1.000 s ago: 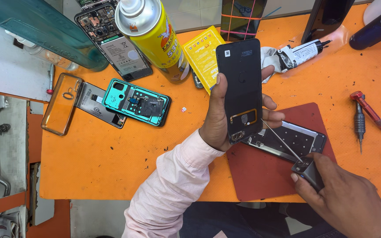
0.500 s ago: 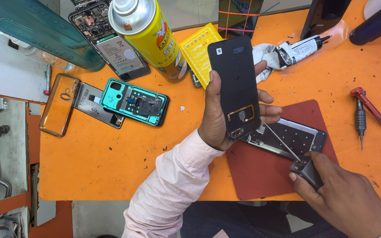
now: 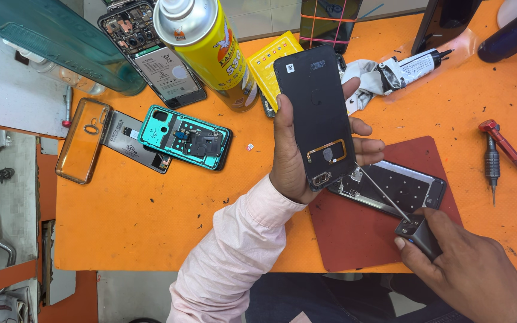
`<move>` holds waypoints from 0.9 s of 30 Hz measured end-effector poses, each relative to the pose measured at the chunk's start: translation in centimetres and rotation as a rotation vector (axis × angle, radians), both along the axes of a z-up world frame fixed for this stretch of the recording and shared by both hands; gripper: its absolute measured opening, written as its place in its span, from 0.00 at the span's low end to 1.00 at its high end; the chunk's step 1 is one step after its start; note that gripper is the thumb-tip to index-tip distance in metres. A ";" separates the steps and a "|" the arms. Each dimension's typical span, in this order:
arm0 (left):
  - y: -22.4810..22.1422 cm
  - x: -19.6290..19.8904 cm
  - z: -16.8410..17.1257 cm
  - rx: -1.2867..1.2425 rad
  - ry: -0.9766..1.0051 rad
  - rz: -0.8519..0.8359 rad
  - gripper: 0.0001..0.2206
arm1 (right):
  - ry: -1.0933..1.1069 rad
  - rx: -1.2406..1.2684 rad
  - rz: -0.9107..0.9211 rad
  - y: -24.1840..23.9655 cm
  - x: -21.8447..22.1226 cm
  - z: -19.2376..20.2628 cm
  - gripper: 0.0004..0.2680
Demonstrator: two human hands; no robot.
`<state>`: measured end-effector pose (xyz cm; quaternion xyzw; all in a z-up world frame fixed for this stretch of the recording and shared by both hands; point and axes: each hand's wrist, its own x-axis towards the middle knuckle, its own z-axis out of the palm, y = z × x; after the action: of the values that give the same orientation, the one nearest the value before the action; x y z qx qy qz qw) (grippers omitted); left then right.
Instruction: The person uses a screwdriver and a thin prying tool to disassemble a mobile phone, removes components, and applies adhesive to a back panel.
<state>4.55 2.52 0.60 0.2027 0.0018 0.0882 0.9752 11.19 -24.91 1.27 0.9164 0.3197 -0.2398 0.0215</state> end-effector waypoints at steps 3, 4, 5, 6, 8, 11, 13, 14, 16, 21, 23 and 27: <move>0.1 0.0 0.0 -0.006 -0.007 0.009 0.53 | 0.007 -0.006 -0.023 0.1 -0.1 0.1 0.30; 0.1 0.0 0.0 -0.001 -0.010 0.014 0.53 | 0.015 -0.005 -0.029 0.1 -0.1 0.2 0.29; 0.1 0.0 0.0 -0.001 -0.010 0.015 0.53 | 0.022 -0.004 -0.035 0.1 -0.1 0.3 0.29; 0.1 0.0 -0.1 -0.001 -0.014 0.020 0.53 | 0.022 -0.004 -0.035 0.2 -0.2 0.3 0.29; 0.0 0.1 -0.1 -0.001 -0.018 0.027 0.54 | 0.047 0.009 -0.045 0.2 -0.2 0.4 0.28; -0.1 0.1 -0.1 -0.033 -0.055 0.033 0.52 | 0.049 0.040 -0.034 0.1 -0.2 0.3 0.29; -0.1 0.1 -0.1 -0.054 -0.076 0.034 0.52 | 0.042 0.030 -0.006 0.1 -0.2 0.1 0.29; -0.1 0.1 -0.1 -0.061 -0.083 0.034 0.52 | 0.035 0.018 0.021 0.1 -0.2 0.1 0.30; -0.1 0.0 -0.2 -0.071 -0.092 0.033 0.51 | 0.049 0.041 0.002 0.2 -0.2 0.2 0.29; -0.1 0.0 -0.2 -0.065 -0.097 0.043 0.52 | 0.073 0.087 -0.036 0.2 -0.3 0.2 0.29; -0.1 0.0 -0.2 -0.057 -0.098 0.050 0.52 | 0.103 0.026 -0.016 0.1 -0.3 -0.1 0.29; -0.2 0.1 -0.3 -0.092 -0.126 0.049 0.50 | 0.066 0.129 -0.021 -0.3 -0.6 -0.5 0.28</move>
<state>4.61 2.32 0.31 0.1516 -0.0504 0.1245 0.9793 10.57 -25.22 0.81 0.9108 0.3255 -0.2488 -0.0507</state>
